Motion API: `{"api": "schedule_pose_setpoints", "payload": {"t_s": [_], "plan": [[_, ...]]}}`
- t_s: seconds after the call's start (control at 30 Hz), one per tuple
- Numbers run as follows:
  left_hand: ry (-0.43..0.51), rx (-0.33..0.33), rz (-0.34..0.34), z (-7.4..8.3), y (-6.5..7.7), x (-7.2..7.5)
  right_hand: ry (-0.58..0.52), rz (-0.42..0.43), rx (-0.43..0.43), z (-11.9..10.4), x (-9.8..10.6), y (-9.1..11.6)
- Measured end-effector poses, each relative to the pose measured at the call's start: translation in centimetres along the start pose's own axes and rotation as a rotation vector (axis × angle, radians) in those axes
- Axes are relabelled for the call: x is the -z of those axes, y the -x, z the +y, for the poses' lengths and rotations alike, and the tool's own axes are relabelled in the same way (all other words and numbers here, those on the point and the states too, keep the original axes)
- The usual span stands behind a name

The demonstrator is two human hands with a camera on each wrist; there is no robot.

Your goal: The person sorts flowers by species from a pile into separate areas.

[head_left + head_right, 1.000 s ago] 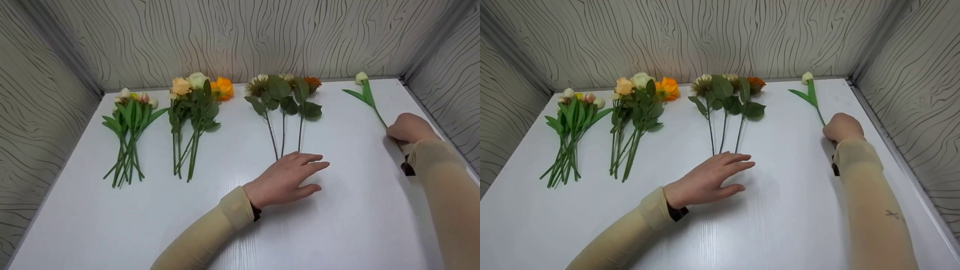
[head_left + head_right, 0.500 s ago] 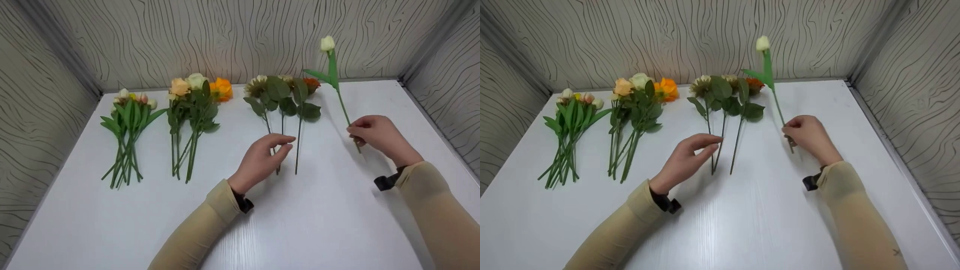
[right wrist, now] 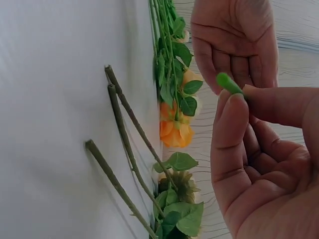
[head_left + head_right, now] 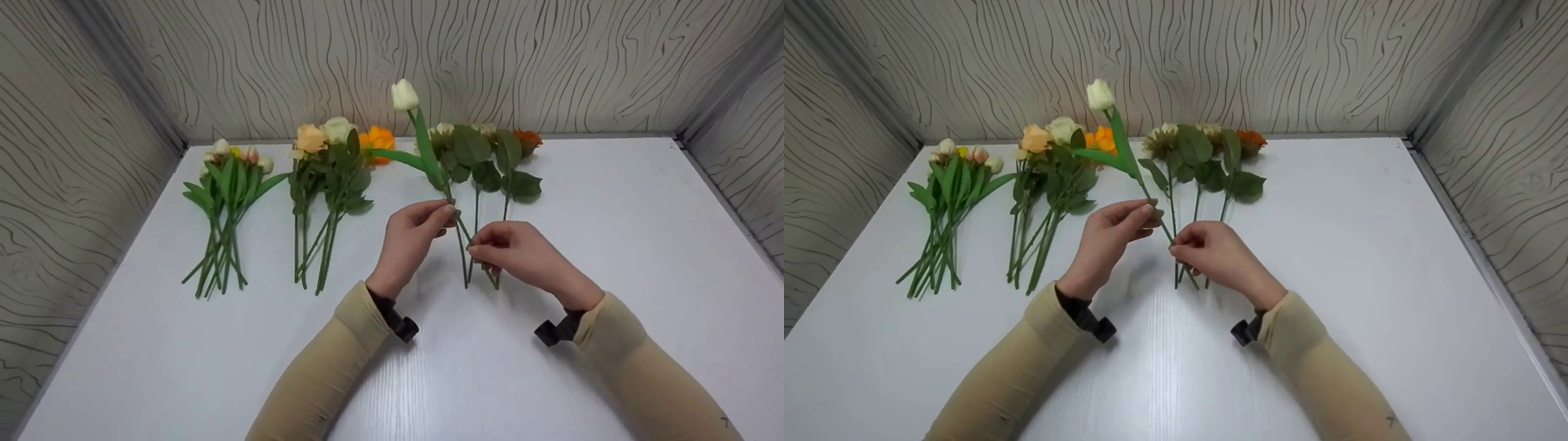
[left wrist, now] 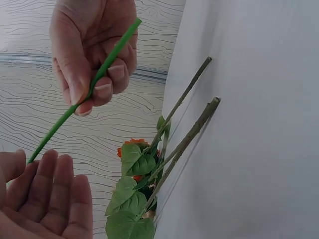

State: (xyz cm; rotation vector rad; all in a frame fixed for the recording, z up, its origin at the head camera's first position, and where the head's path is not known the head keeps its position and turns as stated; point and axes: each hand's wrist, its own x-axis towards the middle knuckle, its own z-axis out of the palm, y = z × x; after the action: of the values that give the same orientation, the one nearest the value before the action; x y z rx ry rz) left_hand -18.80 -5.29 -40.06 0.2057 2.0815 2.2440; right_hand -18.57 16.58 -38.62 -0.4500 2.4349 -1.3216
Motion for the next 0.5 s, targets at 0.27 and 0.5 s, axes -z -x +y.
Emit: {"api": "schedule_pose_setpoints", "payload": {"t_s": [0.27,0.5], "plan": [[0.116,-0.014,-0.003,-0.3,0.1,-0.2,-0.029,-0.02,0.027,0.3,-1.1,-0.2],[0.129,-0.049,0.052,0.5,-0.1,0.9,-0.052,-0.078,0.023,0.0,-1.5,0.3]]}}
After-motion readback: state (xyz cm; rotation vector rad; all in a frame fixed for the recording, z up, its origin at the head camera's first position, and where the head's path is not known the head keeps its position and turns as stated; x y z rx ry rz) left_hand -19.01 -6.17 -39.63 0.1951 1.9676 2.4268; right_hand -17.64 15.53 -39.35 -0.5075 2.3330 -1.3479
